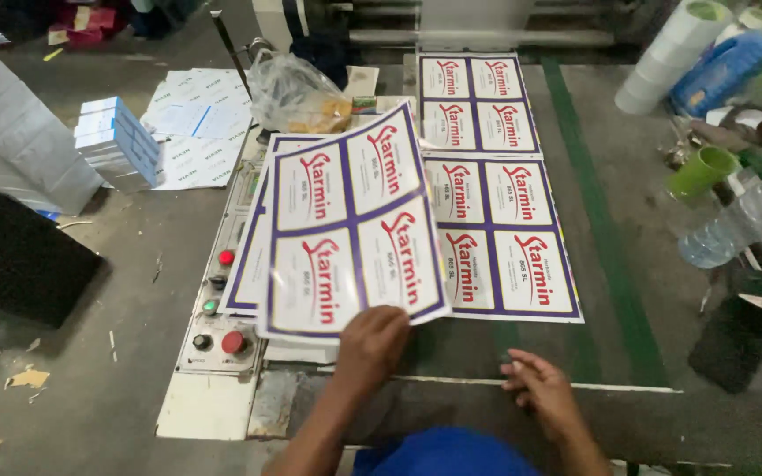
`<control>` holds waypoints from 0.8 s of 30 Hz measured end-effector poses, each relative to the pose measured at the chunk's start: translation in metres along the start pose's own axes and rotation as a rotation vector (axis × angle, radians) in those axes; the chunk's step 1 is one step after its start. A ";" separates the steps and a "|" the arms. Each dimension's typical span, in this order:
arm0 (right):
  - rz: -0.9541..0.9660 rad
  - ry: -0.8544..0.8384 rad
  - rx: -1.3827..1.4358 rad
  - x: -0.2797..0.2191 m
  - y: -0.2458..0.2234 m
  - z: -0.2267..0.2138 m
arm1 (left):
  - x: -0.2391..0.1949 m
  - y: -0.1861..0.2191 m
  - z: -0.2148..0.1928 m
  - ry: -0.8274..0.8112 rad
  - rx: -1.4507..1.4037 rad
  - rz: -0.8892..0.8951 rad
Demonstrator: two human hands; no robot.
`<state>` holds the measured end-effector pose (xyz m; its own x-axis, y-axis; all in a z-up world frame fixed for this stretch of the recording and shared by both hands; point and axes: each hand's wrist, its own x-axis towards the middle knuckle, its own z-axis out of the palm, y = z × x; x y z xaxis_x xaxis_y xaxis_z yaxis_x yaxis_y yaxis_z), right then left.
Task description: Checking or counting a stack of printed herbicide labels on a print shop workbench.
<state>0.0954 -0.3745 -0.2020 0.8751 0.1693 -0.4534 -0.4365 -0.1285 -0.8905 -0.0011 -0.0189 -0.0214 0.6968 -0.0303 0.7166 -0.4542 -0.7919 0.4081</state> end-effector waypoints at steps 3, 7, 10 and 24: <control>-0.101 -0.216 -0.104 -0.004 -0.019 0.043 | 0.002 0.033 0.027 -0.109 -0.021 0.011; -0.149 -0.386 -0.111 -0.017 -0.031 0.067 | -0.016 0.043 0.062 -0.171 -0.079 0.084; -0.024 -0.345 0.001 -0.028 -0.029 0.068 | -0.034 0.034 0.076 -0.234 -0.011 0.058; -0.073 0.275 0.145 -0.022 0.005 -0.027 | -0.028 -0.043 0.032 -0.314 0.214 -0.092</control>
<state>0.0792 -0.4050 -0.1956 0.9203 -0.1003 -0.3782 -0.3784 0.0181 -0.9255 0.0163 -0.0035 -0.0768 0.8804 -0.1122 0.4607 -0.2787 -0.9085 0.3114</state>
